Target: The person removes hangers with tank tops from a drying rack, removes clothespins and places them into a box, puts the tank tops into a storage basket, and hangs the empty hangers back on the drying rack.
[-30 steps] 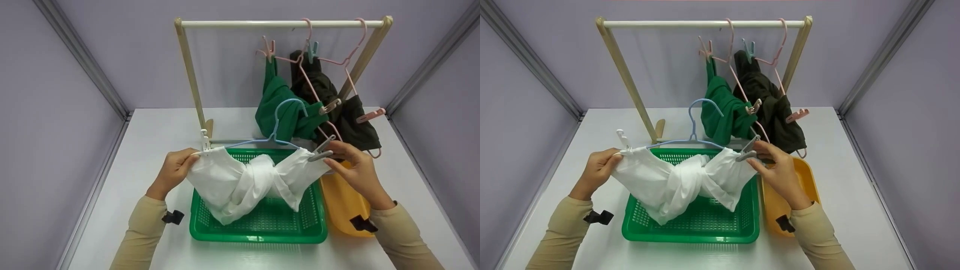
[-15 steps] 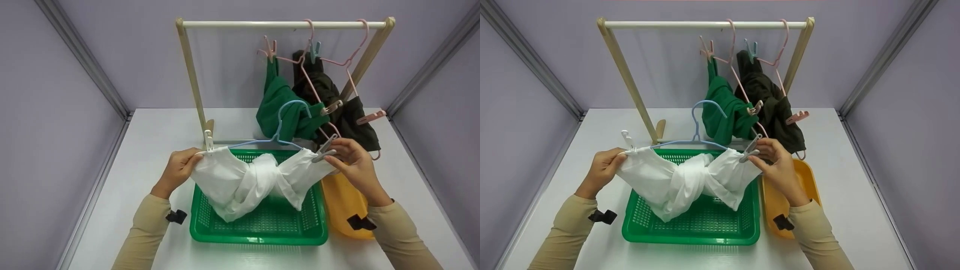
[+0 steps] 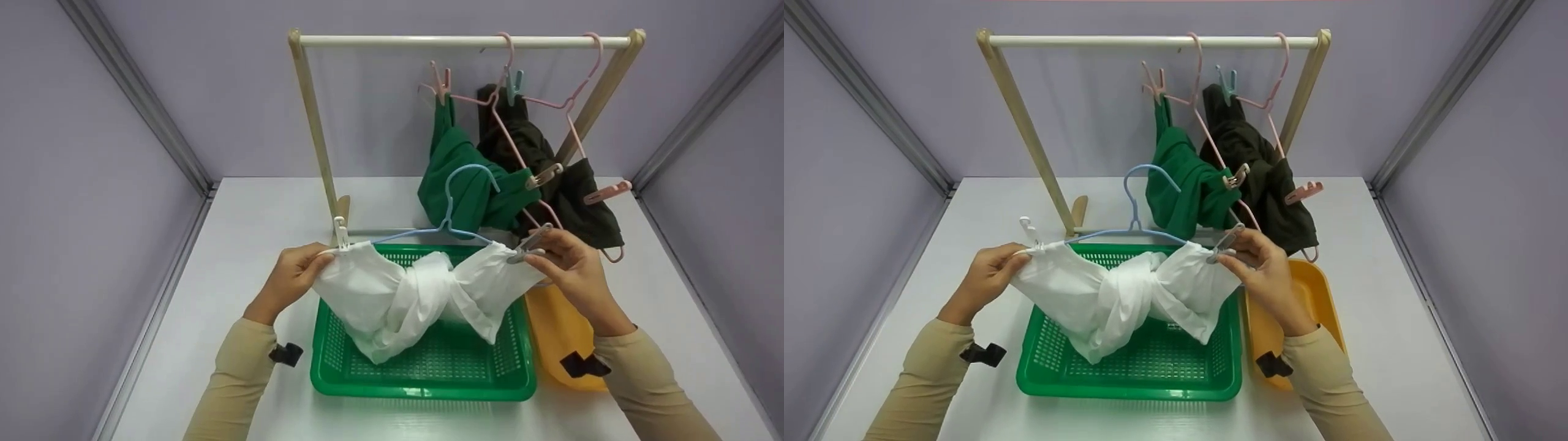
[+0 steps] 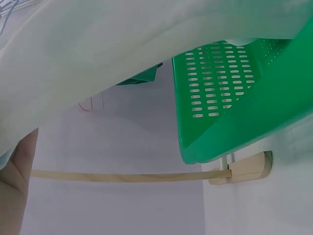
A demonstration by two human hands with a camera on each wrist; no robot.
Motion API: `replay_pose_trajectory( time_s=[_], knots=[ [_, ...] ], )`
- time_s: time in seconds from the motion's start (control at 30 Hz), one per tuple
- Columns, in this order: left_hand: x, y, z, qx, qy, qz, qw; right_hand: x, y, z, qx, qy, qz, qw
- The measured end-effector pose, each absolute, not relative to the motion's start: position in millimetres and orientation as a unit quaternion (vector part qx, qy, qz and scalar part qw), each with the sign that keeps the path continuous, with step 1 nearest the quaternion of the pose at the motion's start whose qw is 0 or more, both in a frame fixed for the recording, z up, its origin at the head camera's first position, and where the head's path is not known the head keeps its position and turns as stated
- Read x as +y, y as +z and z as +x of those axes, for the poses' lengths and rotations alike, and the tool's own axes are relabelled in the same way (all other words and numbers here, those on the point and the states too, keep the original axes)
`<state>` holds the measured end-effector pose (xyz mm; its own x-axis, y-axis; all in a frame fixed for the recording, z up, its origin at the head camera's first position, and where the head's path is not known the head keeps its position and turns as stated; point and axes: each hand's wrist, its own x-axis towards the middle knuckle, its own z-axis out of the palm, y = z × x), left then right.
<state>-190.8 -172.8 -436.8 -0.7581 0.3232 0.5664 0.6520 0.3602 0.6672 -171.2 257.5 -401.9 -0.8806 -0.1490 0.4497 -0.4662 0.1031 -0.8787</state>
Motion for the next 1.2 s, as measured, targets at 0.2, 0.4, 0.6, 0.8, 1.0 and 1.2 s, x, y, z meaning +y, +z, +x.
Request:
replay_pose_trajectory(
  time_s=[0.2,0.4,0.6,0.8,1.0,1.2],
  knots=[
    [-172,-430,-187,-0.866,-0.392,-0.290,0.109,255,-402,-170,-0.715,0.656,0.208,0.122],
    [-166,-429,-190,-0.892,-0.358,-0.272,0.044,251,-406,-171,-0.686,0.677,0.235,0.128],
    [-165,-435,-194,-0.868,-0.428,-0.251,0.007,246,-412,-175,-0.658,0.692,0.260,0.143],
    [-165,-439,-193,-0.855,-0.466,-0.229,0.003,246,-414,-179,-0.656,0.692,0.268,0.137],
    [-162,-445,-191,-0.856,-0.472,-0.210,0.033,250,-416,-179,-0.678,0.678,0.261,0.115],
    [-160,-448,-189,-0.852,-0.487,-0.188,0.039,252,-415,-178,-0.700,0.660,0.251,0.107]
  ],
)
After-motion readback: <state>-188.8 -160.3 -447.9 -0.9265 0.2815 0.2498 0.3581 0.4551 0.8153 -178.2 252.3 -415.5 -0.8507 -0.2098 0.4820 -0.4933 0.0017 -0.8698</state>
